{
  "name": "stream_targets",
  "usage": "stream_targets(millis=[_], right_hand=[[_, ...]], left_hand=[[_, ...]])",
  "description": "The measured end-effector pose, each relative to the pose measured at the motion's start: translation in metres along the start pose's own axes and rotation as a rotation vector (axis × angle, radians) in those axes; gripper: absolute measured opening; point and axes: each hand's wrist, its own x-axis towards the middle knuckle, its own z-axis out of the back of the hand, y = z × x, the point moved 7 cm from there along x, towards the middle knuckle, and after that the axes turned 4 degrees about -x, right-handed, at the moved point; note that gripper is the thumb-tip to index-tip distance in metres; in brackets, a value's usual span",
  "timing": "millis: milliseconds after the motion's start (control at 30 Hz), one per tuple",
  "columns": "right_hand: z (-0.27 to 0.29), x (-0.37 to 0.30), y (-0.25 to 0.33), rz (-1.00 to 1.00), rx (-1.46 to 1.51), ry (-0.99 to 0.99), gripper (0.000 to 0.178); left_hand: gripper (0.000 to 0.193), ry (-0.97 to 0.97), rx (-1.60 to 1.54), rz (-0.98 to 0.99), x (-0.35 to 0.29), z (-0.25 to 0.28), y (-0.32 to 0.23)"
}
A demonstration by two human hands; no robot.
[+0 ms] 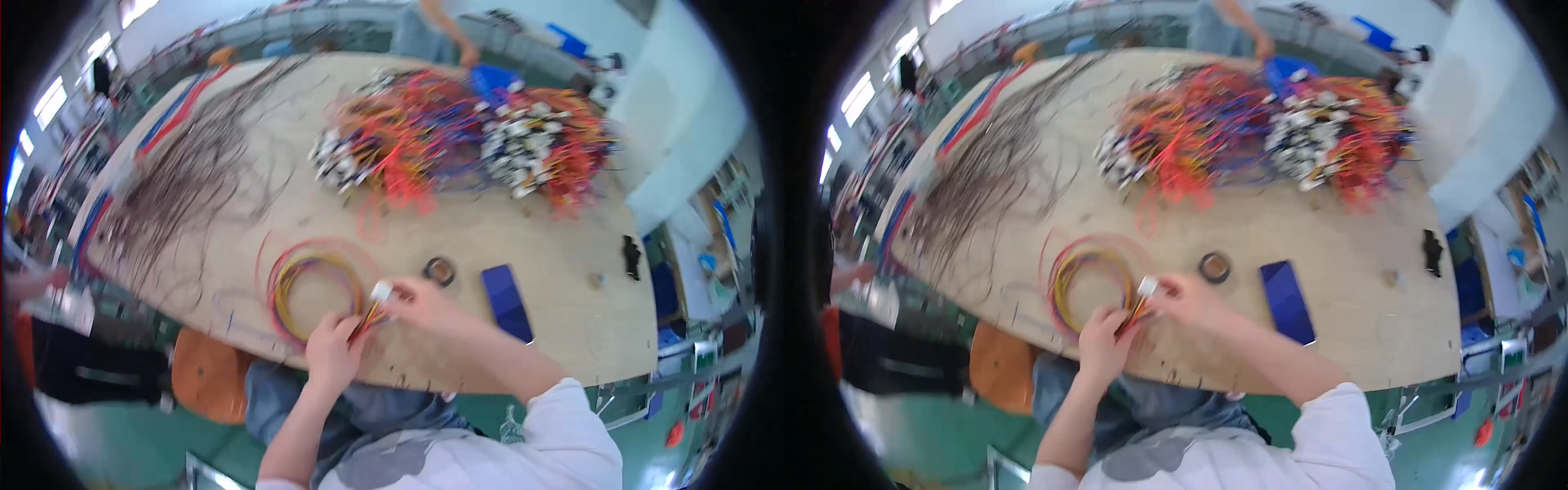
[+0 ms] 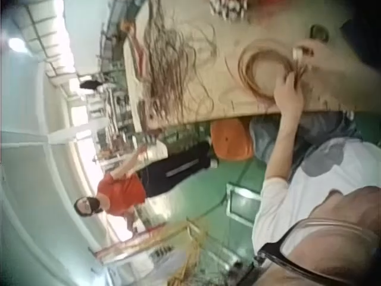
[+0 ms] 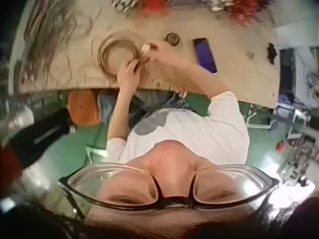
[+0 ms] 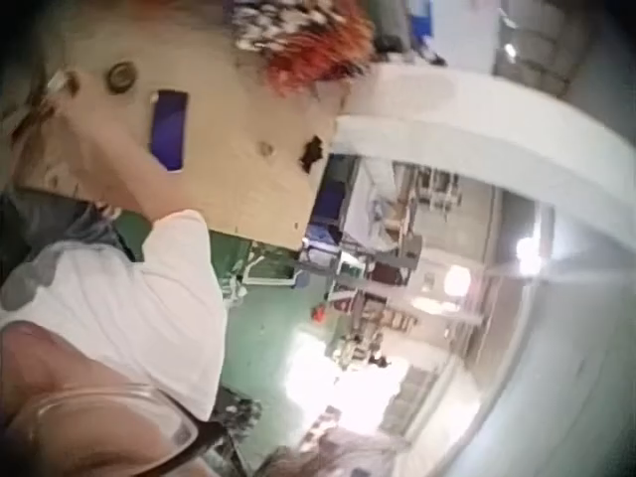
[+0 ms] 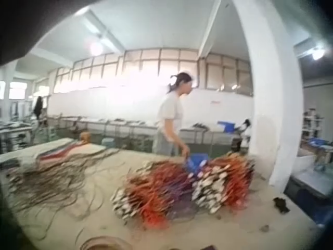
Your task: Bundling and wrapping electrical wire harnesses with black electrical tape.
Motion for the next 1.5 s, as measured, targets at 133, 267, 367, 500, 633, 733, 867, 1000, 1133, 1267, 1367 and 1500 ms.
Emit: stream_targets(millis=[133,267,367,500,633,733,867,1000,1133,1267,1367,1500], right_hand=[[0.010,-0.011,-0.003,-0.057,0.405,0.042,0.038],[0.000,-0.010,-0.006,-0.151,0.639,0.113,0.023],[-0.011,-0.023,-0.008,-0.220,0.792,0.214,0.021],[-0.020,-0.027,-0.005,-0.156,0.680,0.168,0.018],[-0.018,-0.038,0.001,-0.173,0.511,0.095,0.026],[-0.017,-0.040,0.004,-0.098,0.503,0.034,0.030],[-0.009,-0.045,-0.019,-0.104,0.422,-0.090,0.031],[-0.018,-0.055,-0.040,-0.295,0.389,-0.019,0.026],[-0.006,-0.059,-0.027,-0.152,0.203,-0.132,0.025],[-0.009,-0.055,-0.032,-0.150,0.282,-0.091,0.024],[-0.010,-0.052,-0.033,-0.150,0.388,-0.059,0.024],[-0.011,-0.047,-0.040,-0.209,0.463,-0.016,0.022]], left_hand=[[0.020,0.090,-0.232,0.083,0.005,0.008,-0.003],[0.021,0.198,-0.418,0.211,-0.002,0.012,0.004],[0.019,0.234,-0.616,0.225,-0.011,0.017,0.000],[0.019,0.292,-0.589,0.238,-0.019,0.019,0.008],[0.017,0.316,-0.601,0.289,-0.023,0.013,0.009],[0.016,0.272,-0.686,0.280,-0.024,0.007,0.008],[0.015,0.162,-0.624,0.259,-0.020,0.008,0.011],[0.019,0.102,-0.232,0.271,-0.015,0.011,0.013],[0.033,0.170,-0.147,0.210,-0.003,-0.008,0.001],[0.041,0.091,-0.031,-0.206,-0.005,0.001,-0.031],[0.037,0.155,0.074,-0.204,-0.015,-0.014,-0.027],[0.024,0.154,-0.001,-0.194,-0.015,-0.012,-0.026]])
